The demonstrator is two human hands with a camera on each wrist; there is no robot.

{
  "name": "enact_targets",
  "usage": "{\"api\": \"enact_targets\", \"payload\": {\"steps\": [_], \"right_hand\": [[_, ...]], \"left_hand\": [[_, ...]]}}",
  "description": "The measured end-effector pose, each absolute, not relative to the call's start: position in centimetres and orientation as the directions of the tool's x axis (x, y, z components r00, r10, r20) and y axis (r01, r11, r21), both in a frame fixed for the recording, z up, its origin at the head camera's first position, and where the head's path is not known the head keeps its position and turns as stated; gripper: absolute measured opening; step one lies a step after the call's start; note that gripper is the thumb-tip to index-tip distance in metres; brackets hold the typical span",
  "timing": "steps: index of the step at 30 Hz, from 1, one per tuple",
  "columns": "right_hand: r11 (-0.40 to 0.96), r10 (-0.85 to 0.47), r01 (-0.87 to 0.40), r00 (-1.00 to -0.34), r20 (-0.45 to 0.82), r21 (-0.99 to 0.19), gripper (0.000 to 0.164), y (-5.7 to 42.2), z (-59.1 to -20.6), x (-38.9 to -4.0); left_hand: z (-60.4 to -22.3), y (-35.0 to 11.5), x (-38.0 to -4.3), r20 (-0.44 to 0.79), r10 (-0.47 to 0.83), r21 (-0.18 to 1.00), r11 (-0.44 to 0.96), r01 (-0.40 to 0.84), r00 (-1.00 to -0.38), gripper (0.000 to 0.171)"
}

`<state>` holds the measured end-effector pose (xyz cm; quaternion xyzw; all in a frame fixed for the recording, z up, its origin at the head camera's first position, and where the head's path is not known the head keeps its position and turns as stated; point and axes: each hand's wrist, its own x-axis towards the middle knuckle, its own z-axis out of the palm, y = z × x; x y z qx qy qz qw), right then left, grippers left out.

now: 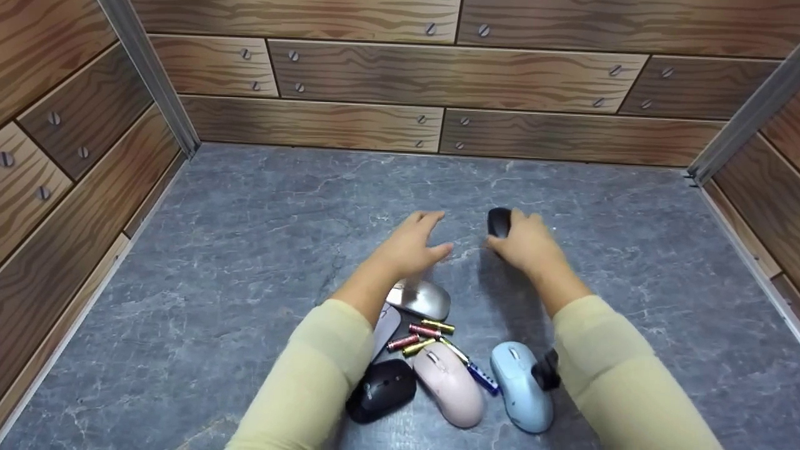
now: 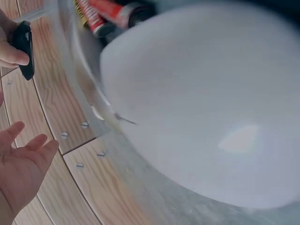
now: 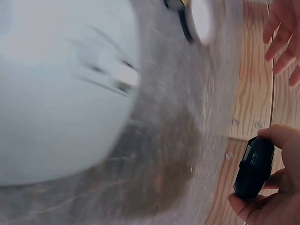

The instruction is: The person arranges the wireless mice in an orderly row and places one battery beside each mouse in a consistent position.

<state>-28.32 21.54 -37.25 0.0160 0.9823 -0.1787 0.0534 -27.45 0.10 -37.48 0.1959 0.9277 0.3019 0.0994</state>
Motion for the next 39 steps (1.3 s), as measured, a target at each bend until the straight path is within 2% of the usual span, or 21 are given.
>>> {"api": "enact_targets", "payload": {"steps": [9, 17, 33, 39], "right_hand": [[0.943, 0.133, 0.178, -0.976, -0.172, -0.280, 0.082, 23.7, -37.5, -32.0], [0.924, 0.217, 0.288, -0.936, -0.276, -0.250, 0.083, 25.1, -38.7, -33.2], [0.931, 0.220, 0.304, -0.910, -0.352, -0.204, 0.083, 25.2, -40.4, -34.0], [0.934, 0.211, 0.296, -0.907, -0.365, -0.197, 0.081, 25.0, -40.8, -34.5]], "left_hand": [[-37.5, 0.9, -28.8, -0.081, 0.372, 0.630, 0.738, 0.242, -0.925, 0.065], [-37.9, 1.5, -29.8, -0.104, 0.367, 0.622, 0.749, 0.228, -0.924, 0.066], [-38.3, 1.1, -30.2, -0.101, 0.363, 0.640, 0.736, 0.219, -0.926, 0.067], [-38.4, 1.0, -30.3, -0.118, 0.367, 0.611, 0.760, 0.224, -0.923, 0.068]]}}
